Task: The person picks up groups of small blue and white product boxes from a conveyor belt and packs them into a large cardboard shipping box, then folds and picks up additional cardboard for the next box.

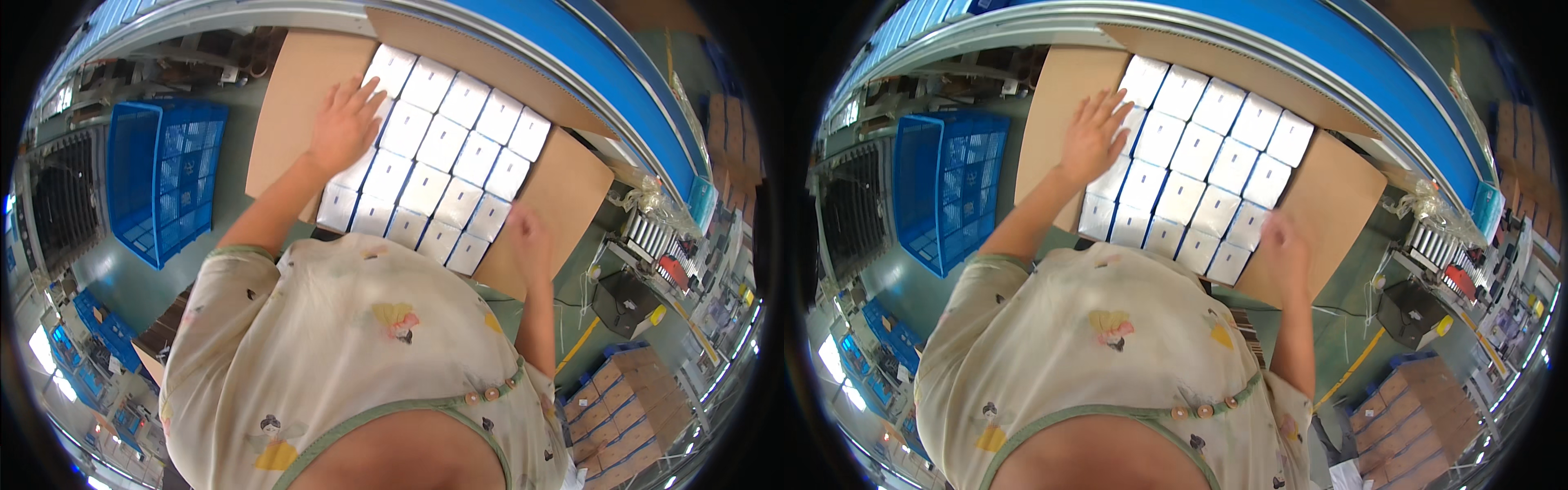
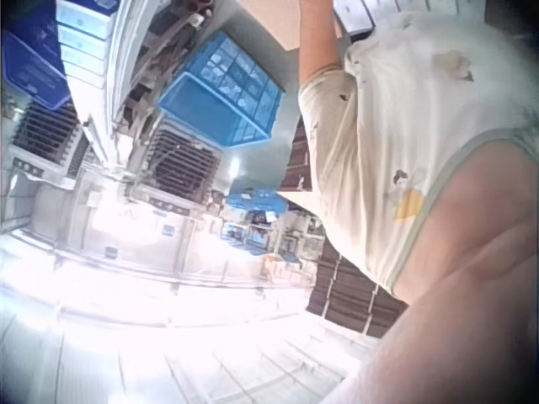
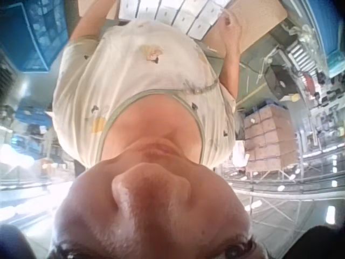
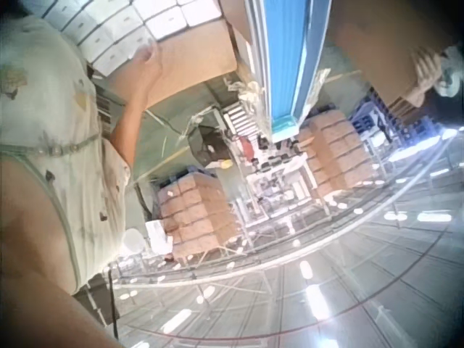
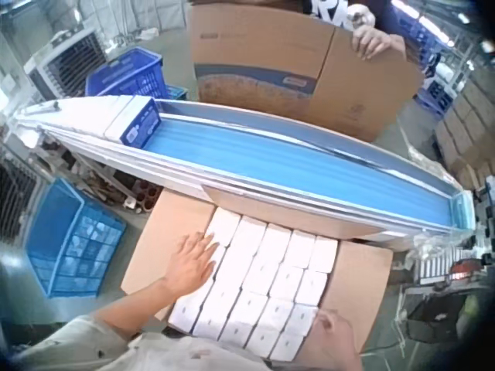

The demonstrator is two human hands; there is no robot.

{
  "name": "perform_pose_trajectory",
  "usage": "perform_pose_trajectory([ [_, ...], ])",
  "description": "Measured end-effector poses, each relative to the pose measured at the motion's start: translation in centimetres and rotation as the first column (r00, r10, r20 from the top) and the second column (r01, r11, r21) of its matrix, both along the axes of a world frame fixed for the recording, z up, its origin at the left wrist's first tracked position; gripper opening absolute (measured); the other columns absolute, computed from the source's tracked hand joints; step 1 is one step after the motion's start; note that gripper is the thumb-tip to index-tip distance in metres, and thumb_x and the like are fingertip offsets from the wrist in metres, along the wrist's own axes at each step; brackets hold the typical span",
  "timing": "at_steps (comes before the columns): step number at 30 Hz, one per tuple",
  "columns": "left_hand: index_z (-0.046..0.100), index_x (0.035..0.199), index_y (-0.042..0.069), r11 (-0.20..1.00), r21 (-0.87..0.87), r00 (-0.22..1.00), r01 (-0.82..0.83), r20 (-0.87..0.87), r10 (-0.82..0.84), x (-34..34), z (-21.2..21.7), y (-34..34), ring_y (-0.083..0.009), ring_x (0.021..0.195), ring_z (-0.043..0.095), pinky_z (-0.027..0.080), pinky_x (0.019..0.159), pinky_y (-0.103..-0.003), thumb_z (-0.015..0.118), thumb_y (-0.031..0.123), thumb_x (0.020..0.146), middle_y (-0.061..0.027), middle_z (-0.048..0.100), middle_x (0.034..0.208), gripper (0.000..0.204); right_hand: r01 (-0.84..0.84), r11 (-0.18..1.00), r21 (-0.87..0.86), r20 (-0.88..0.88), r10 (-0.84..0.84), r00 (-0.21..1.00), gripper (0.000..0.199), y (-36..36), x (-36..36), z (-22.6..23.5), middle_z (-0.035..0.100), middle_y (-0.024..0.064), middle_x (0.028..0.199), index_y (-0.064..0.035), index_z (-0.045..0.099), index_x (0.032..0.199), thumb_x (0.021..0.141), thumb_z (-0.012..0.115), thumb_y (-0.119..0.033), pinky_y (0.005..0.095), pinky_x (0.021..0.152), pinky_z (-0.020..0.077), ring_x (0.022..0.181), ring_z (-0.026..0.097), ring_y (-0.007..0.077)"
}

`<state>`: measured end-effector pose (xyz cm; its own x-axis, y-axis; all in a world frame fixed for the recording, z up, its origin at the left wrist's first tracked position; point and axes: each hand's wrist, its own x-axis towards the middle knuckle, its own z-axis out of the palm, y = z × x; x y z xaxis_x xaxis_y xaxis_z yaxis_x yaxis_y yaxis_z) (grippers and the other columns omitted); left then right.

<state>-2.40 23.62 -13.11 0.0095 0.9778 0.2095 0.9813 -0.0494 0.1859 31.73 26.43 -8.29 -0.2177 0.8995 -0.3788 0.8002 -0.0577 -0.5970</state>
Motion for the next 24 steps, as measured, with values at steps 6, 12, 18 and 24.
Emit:
perform_pose_trajectory([
  [6, 0.049, 0.12, 0.006, 0.975, -0.164, 0.983, -0.147, 0.085, 0.162, 2.0, -2.6, -0.5, -0.0295, 0.125, 0.033, 0.025, 0.102, -0.045, 0.054, 0.024, 0.084, -0.0124, 0.039, 0.134, 0.041, -0.234, 0.78, -0.581, -0.079, 0.233, 0.969, 0.03, -8.2, 5.8, -2.2, 0.064, 0.0101, 0.078, -0.0041, 0.061, 0.097, 0.081, 0.059, -0.029, 0.0312, 0.063, 0.047, 0.07, 0.061, 0.0208],
  [12, 0.04, 0.126, 0.002, 0.835, -0.03, 0.796, -0.549, 0.287, 0.534, 1.1, -2.8, -9.5, -0.0385, 0.122, 0.031, 0.025, 0.101, -0.046, 0.062, 0.016, 0.077, -0.0258, 0.035, 0.13, 0.055, -0.182, 0.808, -0.56, 0.142, 0.31, 0.94, 0.047, -16.4, 9.9, -12.4, 0.06, 0.0197, 0.102, -0.0051, 0.057, 0.108, 0.075, 0.06, -0.039, 0.0399, 0.077, 0.0456, 0.09, 0.058, 0.0344],
  [18, 0.022, 0.134, -0.002, 0.607, -0.406, 0.312, -0.683, 0.59, 0.745, 3.5, -7.0, -22.8, -0.0346, 0.122, 0.036, 0.031, 0.098, -0.038, 0.066, 0.03, 0.077, -0.0264, 0.033, 0.133, 0.079, -0.183, 0.879, -0.44, -0.098, 0.155, 0.983, 0.061, -15.2, 7.1, -14.2, 0.053, 0.0233, 0.113, -0.0006, 0.046, 0.119, 0.077, 0.061, -0.043, 0.0385, 0.086, 0.0415, 0.102, 0.052, 0.0369],
  [24, 0.0, 0.137, -0.004, 0.705, -0.516, 0.378, -0.487, 0.603, 0.703, 4.1, -6.9, -23.6, -0.0336, 0.121, 0.038, 0.032, 0.097, -0.035, 0.068, 0.04, 0.073, -0.0276, 0.034, 0.132, 0.104, 0.137, 0.814, -0.565, -0.155, -0.268, 0.951, 0.06, -19.8, 8.1, -17.7, 0.057, 0.012, 0.11, -0.0025, 0.05, 0.117, 0.078, 0.061, -0.046, 0.0325, 0.09, 0.0369, 0.103, 0.051, 0.0247],
])
